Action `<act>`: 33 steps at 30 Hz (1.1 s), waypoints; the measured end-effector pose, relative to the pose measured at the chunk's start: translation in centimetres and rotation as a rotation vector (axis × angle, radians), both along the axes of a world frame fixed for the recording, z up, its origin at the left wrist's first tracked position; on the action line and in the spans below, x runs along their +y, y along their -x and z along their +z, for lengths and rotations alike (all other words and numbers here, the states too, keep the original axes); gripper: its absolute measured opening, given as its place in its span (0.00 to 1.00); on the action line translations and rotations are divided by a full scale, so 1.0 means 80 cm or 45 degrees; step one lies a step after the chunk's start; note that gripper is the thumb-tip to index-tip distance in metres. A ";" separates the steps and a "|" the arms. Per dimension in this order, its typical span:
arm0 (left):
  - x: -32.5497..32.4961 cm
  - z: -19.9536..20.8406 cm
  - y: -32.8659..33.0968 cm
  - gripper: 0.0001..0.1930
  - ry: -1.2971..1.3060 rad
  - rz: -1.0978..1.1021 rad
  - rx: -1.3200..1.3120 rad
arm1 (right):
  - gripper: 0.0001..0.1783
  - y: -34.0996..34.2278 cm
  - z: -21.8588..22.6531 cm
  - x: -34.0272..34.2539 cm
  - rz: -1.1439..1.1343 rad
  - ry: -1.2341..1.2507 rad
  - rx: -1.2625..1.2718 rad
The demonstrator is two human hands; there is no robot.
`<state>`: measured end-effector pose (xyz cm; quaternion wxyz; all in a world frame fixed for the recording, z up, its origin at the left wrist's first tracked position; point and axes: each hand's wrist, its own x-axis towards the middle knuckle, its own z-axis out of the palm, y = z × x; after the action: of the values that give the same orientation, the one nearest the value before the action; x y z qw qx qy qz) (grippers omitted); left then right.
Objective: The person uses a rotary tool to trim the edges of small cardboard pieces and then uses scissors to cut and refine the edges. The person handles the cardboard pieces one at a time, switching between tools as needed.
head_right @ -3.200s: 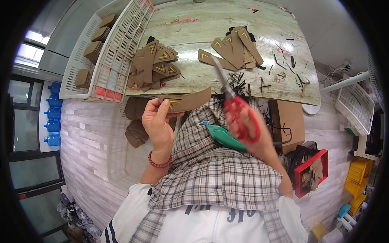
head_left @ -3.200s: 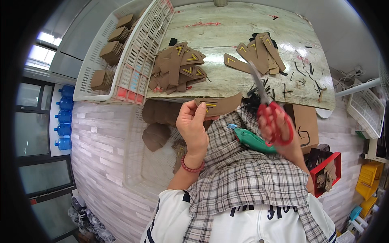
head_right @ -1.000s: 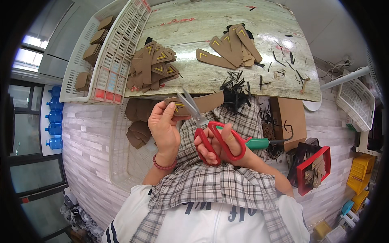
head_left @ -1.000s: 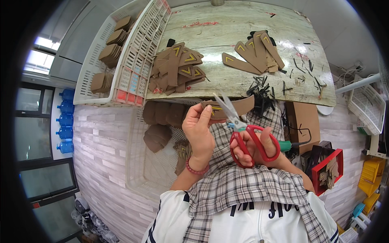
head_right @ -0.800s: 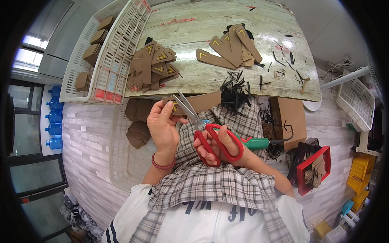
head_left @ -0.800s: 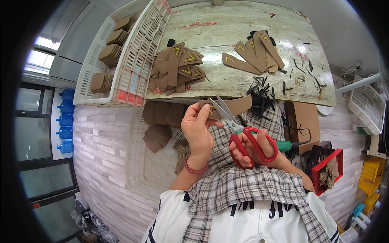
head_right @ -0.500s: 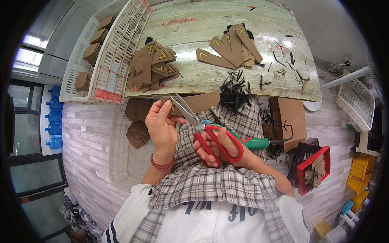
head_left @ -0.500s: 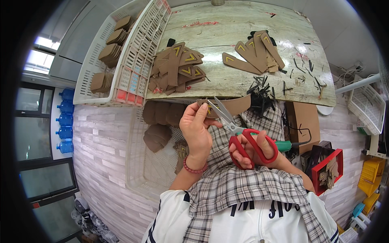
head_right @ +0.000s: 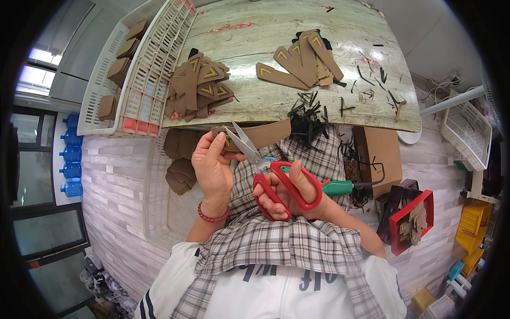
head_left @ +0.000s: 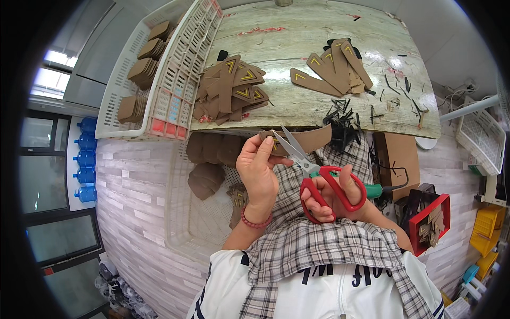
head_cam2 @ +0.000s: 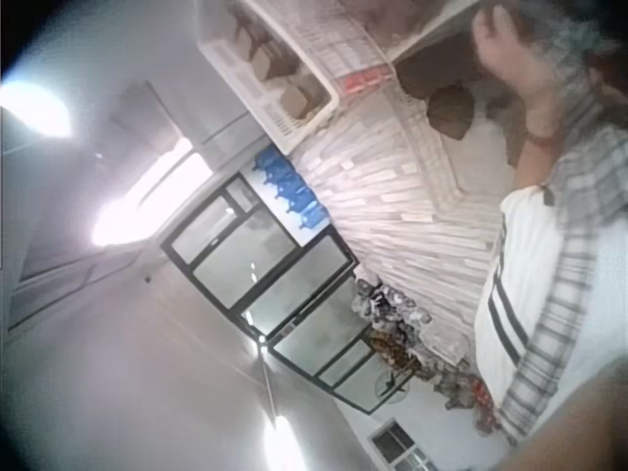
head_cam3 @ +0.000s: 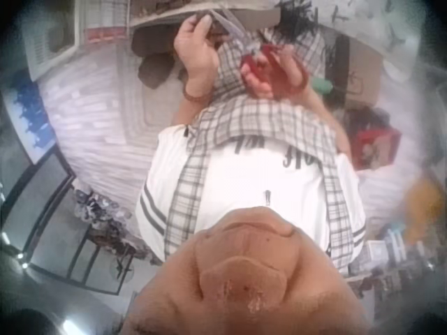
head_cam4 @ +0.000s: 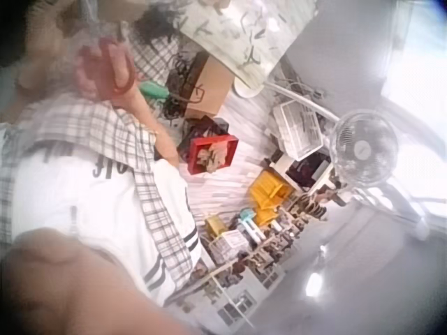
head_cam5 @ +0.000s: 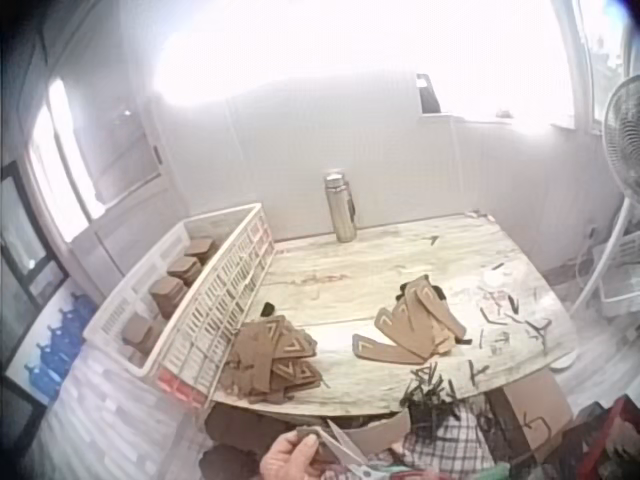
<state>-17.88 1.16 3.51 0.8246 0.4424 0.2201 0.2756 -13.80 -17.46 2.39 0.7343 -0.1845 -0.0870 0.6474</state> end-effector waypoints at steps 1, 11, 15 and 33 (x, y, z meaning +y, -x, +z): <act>0.000 0.000 0.000 0.06 -0.002 -0.001 0.001 | 0.52 0.000 0.001 0.000 0.007 0.004 0.022; -0.004 0.000 -0.001 0.06 -0.027 -0.012 0.025 | 0.49 0.004 0.001 0.000 -0.120 0.034 -0.144; -0.005 0.002 -0.002 0.07 -0.031 -0.003 0.036 | 0.52 0.004 0.004 -0.001 -0.068 0.067 -0.259; -0.009 -0.002 -0.001 0.10 -0.086 -0.029 0.070 | 0.55 0.003 0.002 0.001 -0.094 0.115 -0.119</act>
<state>-17.80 0.40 3.36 0.8059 0.4799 0.2282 0.2610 -14.04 -17.36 2.57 0.7439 -0.2505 -0.0849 0.6138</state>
